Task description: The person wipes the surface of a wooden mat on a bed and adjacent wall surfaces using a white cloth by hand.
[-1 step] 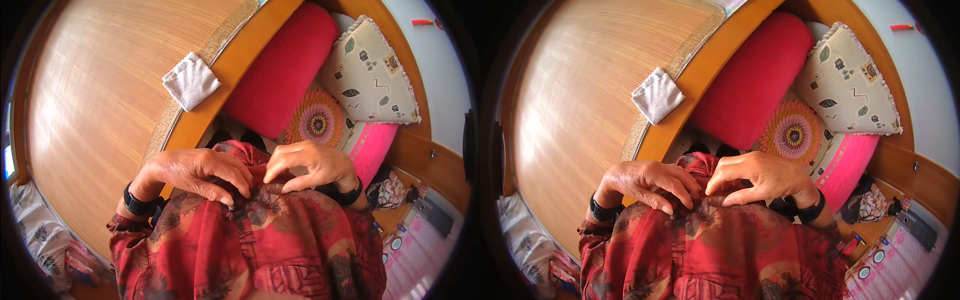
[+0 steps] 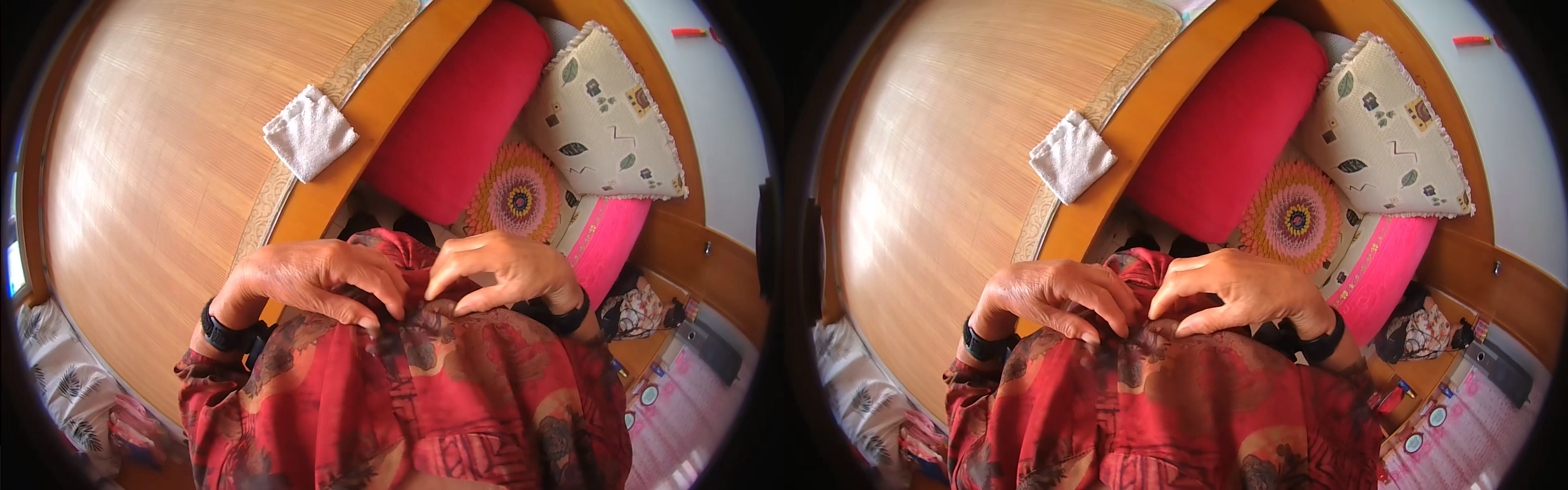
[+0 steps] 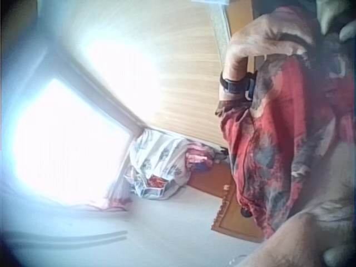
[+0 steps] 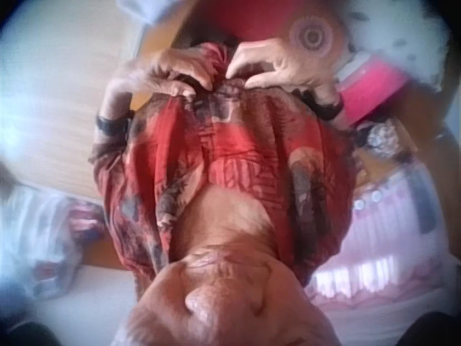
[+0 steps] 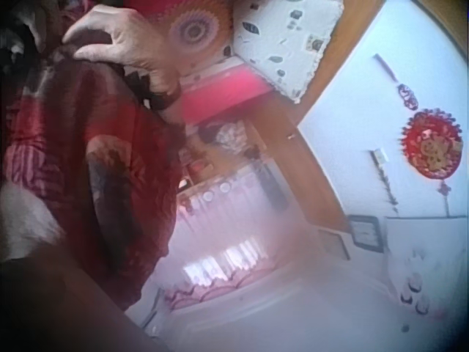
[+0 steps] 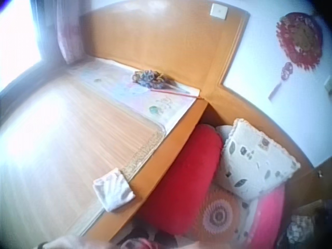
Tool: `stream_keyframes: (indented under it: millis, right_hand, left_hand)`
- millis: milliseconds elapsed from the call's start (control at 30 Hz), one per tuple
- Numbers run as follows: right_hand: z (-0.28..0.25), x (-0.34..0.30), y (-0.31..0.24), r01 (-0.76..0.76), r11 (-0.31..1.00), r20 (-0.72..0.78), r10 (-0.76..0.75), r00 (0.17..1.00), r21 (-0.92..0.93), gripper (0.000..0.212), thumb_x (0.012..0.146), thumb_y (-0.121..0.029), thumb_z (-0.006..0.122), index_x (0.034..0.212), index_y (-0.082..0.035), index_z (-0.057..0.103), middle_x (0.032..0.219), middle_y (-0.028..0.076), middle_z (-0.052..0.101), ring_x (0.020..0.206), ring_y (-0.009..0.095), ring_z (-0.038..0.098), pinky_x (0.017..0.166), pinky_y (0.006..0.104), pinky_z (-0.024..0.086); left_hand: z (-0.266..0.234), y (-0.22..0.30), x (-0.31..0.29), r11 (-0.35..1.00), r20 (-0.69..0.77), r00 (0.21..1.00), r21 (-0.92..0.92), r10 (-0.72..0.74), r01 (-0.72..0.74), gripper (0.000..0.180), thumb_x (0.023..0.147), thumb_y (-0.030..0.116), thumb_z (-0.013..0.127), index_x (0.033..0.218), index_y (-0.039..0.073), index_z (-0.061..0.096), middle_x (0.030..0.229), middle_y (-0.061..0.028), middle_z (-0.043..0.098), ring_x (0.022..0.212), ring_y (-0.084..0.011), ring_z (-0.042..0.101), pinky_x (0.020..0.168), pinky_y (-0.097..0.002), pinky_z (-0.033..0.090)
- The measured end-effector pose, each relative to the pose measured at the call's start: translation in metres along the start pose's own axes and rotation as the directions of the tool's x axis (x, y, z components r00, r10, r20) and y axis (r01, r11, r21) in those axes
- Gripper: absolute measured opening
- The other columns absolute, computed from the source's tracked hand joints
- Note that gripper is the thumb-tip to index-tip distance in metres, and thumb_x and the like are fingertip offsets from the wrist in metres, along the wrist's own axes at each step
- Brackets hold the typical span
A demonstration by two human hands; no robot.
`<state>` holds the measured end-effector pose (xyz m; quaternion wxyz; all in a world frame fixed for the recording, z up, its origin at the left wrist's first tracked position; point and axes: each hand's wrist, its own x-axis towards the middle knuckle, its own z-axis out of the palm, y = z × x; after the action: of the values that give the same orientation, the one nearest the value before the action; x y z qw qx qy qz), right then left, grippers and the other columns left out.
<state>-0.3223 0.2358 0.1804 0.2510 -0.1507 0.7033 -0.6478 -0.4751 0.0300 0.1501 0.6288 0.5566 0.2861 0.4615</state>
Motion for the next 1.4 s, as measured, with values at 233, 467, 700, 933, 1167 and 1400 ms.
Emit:
stream_keyframes:
  millis: [233, 467, 700, 933, 1167, 1400]
  right_hand:
    - [-0.002, -0.002, 0.033, -0.245, 0.965, -0.09, 0.237, 0.967, -0.094, 0.023, 0.078, -0.02, 0.06, 0.096, -0.005, 0.059, 0.087, 0.009, 0.059, 0.081, 0.023, 0.059, 0.07, 0.0331, 0.046]
    - [0.012, -0.004, 0.071, -0.316, 0.948, -0.007, 0.316, 0.949, -0.026, 0.022, 0.079, -0.019, 0.058, 0.096, -0.005, 0.058, 0.086, 0.009, 0.062, 0.077, 0.021, 0.06, 0.065, 0.0316, 0.047]
    - [0.01, -0.014, 0.08, -0.342, 0.924, -0.316, 0.277, 0.908, -0.173, 0.018, 0.078, -0.022, 0.054, 0.083, -0.005, 0.058, 0.079, 0.012, 0.06, 0.074, 0.029, 0.058, 0.065, 0.0376, 0.045]
    - [-0.004, -0.022, 0.088, -0.365, 0.928, -0.37, 0.316, 0.874, -0.069, 0.014, 0.078, -0.017, 0.054, 0.081, -0.003, 0.058, 0.076, 0.01, 0.058, 0.071, 0.027, 0.058, 0.064, 0.0338, 0.046]
    - [0.014, -0.018, 0.118, -0.31, 0.94, -0.225, 0.274, 0.935, -0.145, 0.021, 0.078, -0.018, 0.056, 0.097, -0.011, 0.059, 0.083, 0.01, 0.057, 0.075, 0.026, 0.057, 0.067, 0.0346, 0.046]
    - [0.013, 0.002, 0.117, -0.208, 0.922, -0.105, 0.183, 0.977, -0.327, 0.015, 0.078, -0.019, 0.056, 0.092, -0.014, 0.057, 0.079, 0.006, 0.056, 0.074, 0.025, 0.057, 0.064, 0.037, 0.047]
  left_hand:
    - [-0.011, -0.008, 0.01, 0.989, -0.031, 0.989, -0.036, -0.148, 0.147, 0.026, 0.083, 0.019, 0.059, 0.101, 0.0, 0.059, 0.098, -0.0108, 0.059, 0.096, -0.0234, 0.054, 0.084, -0.0321, 0.041]
    - [-0.009, -0.036, 0.017, 0.958, -0.111, 0.954, -0.105, -0.277, 0.266, 0.024, 0.085, 0.018, 0.056, 0.102, 0.002, 0.059, 0.098, -0.0089, 0.059, 0.096, -0.0216, 0.053, 0.085, -0.0318, 0.04]
    - [-0.006, -0.038, 0.031, 0.968, -0.115, 0.961, -0.001, -0.251, 0.252, 0.021, 0.082, 0.013, 0.059, 0.1, 0.002, 0.06, 0.1, -0.0091, 0.059, 0.098, -0.0236, 0.052, 0.086, -0.0344, 0.039]
    - [0.012, -0.032, 0.028, 0.971, -0.197, 0.963, 0.12, -0.183, 0.209, 0.02, 0.081, 0.006, 0.057, 0.1, 0.001, 0.06, 0.102, -0.0108, 0.059, 0.099, -0.0257, 0.053, 0.086, -0.0352, 0.04]
    - [0.021, -0.038, 0.023, 0.968, -0.252, 0.943, 0.063, -0.218, 0.241, 0.022, 0.082, 0.005, 0.053, 0.103, 0.002, 0.058, 0.099, -0.0124, 0.059, 0.096, -0.0246, 0.055, 0.085, -0.0333, 0.042]
    - [0.022, -0.036, 0.017, 0.963, -0.278, 0.926, 0.016, -0.255, 0.27, 0.022, 0.082, 0.002, 0.053, 0.103, 0.001, 0.059, 0.102, -0.0117, 0.06, 0.098, -0.0249, 0.055, 0.085, -0.0341, 0.042]
